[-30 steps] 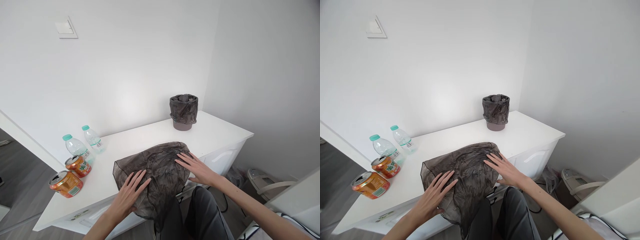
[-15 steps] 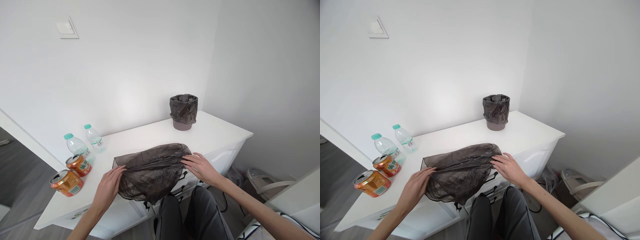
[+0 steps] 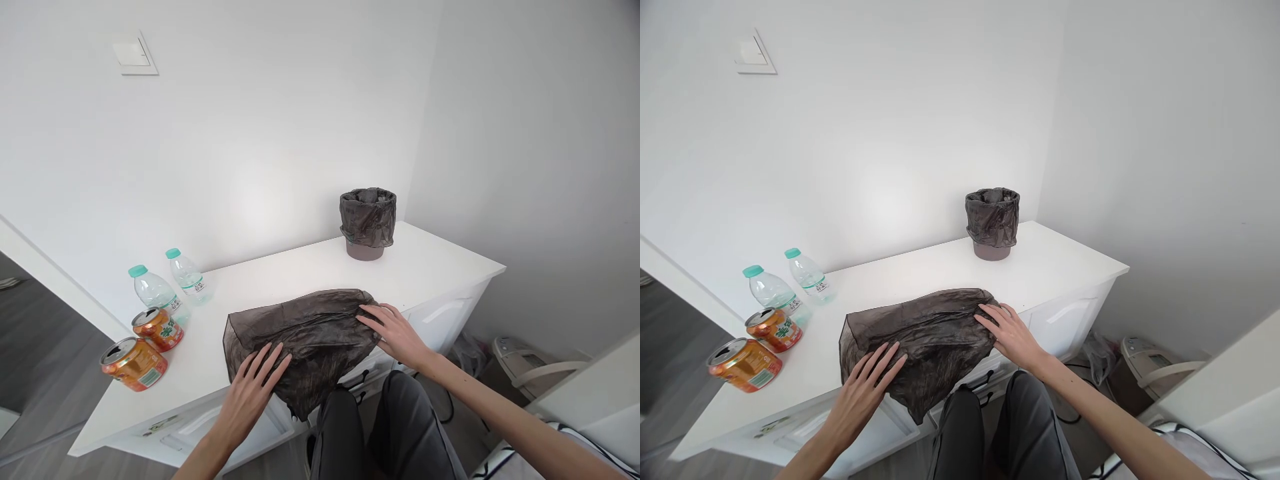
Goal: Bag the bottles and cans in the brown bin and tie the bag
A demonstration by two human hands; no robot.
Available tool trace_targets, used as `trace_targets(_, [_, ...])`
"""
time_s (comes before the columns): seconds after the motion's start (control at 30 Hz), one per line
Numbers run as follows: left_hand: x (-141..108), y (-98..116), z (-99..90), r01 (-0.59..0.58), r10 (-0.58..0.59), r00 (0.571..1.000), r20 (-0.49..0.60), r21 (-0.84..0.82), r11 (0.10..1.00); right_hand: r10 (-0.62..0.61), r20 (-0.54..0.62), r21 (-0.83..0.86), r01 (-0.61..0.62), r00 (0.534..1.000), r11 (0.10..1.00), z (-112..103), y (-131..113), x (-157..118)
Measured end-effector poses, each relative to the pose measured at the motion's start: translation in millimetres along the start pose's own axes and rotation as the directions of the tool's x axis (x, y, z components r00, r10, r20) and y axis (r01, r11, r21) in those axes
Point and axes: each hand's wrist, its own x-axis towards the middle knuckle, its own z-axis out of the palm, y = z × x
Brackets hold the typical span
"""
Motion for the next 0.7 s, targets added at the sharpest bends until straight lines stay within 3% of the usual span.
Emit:
trace_targets(0.17, [2,-18,-9.6,-0.017,0.004,0.999,-0.045,-0.284,0.959,0.026,-0.068,0.136,-0.017,0.997,0.991,-15,1,-2])
trace_targets(0.3, [15,-31,-31.1,0.183,-0.165,0.982,0.087,-0.627,0.757,0.165,-0.061,0.392,-0.128,0.984,0.911,-27,3,4])
trace_targets(0.4, [24,-39,-42.0,0.453,-0.402,0.882,0.248,-0.683,0.573,0.304,0.02,0.52,-0.27,0.952,0.81,-28,7,14])
trace_targets(0.5, [34,-50,-46.9,0.617,-0.554,0.759,0.342,-0.651,0.443,0.387,0.095,0.485,-0.382,0.917,0.786,-25,9,27])
trace_targets(0.63, [50,-80,-58.5,0.708,-0.623,0.691,0.367,-0.519,0.479,0.49,0.147,0.289,-0.511,0.859,0.809,-22,3,43])
trace_targets(0.7, [59,-91,-72.8,0.705,-0.698,0.682,0.218,-0.45,0.548,0.509,0.098,0.257,-0.516,0.855,0.818,-22,-3,48])
